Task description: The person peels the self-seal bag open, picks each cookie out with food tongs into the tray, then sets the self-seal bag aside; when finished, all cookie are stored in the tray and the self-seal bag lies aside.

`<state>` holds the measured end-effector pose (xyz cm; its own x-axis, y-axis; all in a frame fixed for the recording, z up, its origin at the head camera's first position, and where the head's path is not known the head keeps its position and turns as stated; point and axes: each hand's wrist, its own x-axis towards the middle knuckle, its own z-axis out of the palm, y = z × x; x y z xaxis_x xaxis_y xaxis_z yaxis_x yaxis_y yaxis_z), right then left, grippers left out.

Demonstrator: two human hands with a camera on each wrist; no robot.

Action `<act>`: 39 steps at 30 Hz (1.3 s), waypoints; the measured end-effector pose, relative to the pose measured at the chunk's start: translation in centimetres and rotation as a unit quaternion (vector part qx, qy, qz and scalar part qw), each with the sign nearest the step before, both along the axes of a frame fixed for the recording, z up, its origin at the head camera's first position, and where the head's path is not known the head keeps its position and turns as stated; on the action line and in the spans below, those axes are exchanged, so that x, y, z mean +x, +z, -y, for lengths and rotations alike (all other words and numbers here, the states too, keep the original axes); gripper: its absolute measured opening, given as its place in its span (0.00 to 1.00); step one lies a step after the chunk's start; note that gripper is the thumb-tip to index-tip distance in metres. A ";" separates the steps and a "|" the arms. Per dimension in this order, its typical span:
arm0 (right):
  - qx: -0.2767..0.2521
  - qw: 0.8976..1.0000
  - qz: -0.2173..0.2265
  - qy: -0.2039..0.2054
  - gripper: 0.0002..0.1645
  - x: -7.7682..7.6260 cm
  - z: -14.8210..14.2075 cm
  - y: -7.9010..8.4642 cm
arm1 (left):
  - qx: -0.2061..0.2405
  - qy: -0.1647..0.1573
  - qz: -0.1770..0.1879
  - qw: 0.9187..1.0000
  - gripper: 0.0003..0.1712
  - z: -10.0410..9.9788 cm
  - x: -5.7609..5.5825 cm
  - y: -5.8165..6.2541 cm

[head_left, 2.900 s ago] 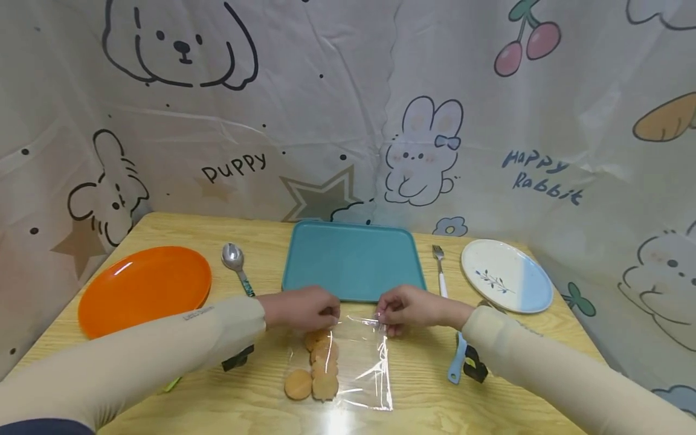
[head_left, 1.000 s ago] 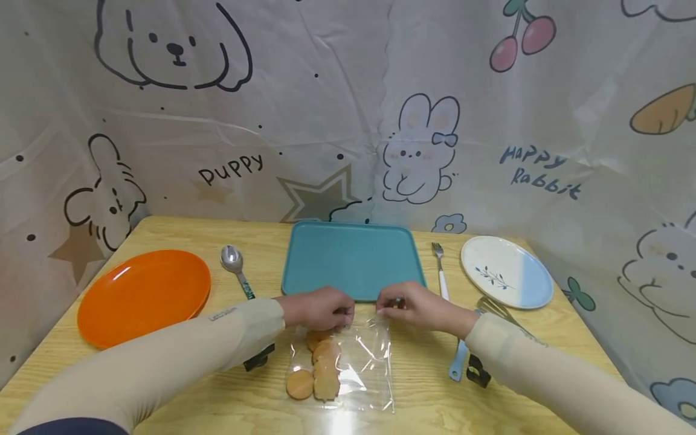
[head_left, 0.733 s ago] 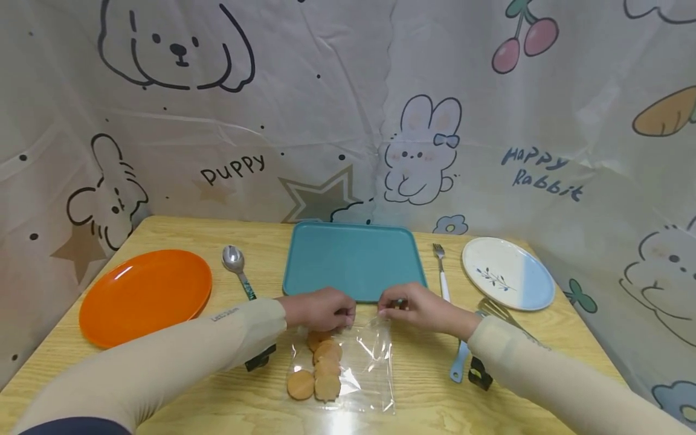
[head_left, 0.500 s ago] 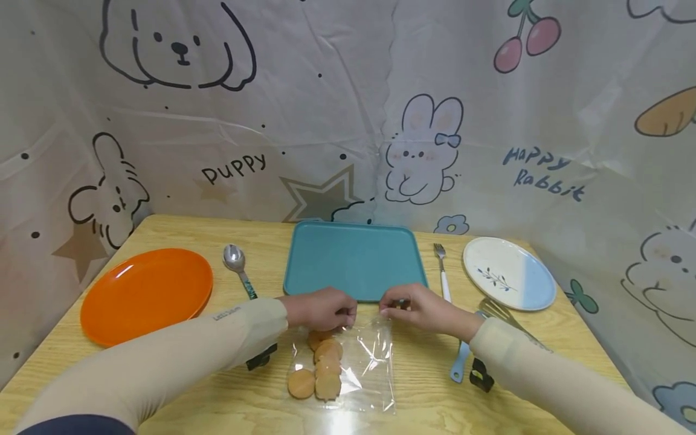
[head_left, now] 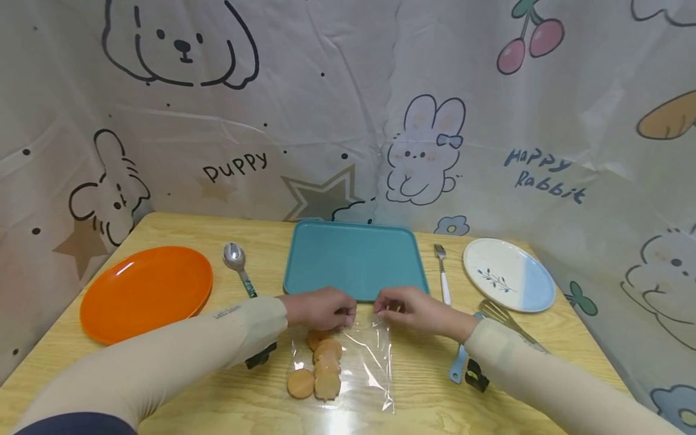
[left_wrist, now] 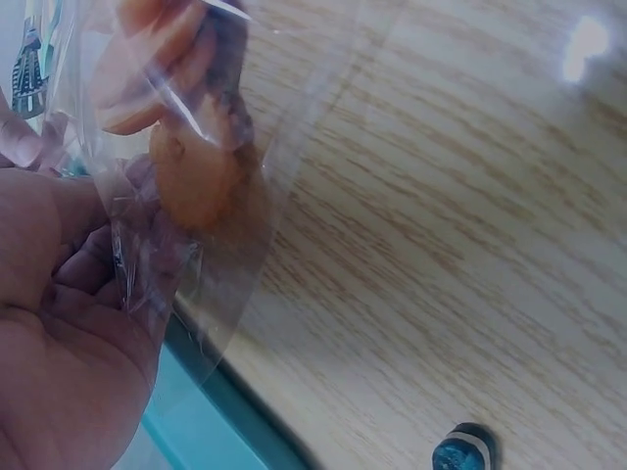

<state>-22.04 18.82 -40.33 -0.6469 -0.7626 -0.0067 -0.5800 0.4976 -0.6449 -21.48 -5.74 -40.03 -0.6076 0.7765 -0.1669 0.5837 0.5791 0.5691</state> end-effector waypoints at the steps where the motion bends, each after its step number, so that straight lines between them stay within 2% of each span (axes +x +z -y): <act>1: 0.000 1.000 0.002 0.004 0.05 0.0 0.1 0.0 | -0.001 0.001 0.003 1.000 0.08 0.0 0.0 0.0; 8: 0.001 0.999 -0.030 0.032 0.03 -0.1 0.5 -0.2 | -0.007 0.006 0.012 1.000 0.08 -0.1 -0.2 0.0; 16: 0.001 0.997 -0.064 0.033 0.02 0.0 0.5 0.1 | -0.009 0.011 0.016 1.000 0.08 -0.1 -0.1 0.1; 39: -0.043 0.994 -0.100 0.027 0.04 0.8 0.3 0.2 | -0.005 0.001 0.016 1.000 0.08 -0.1 0.0 0.0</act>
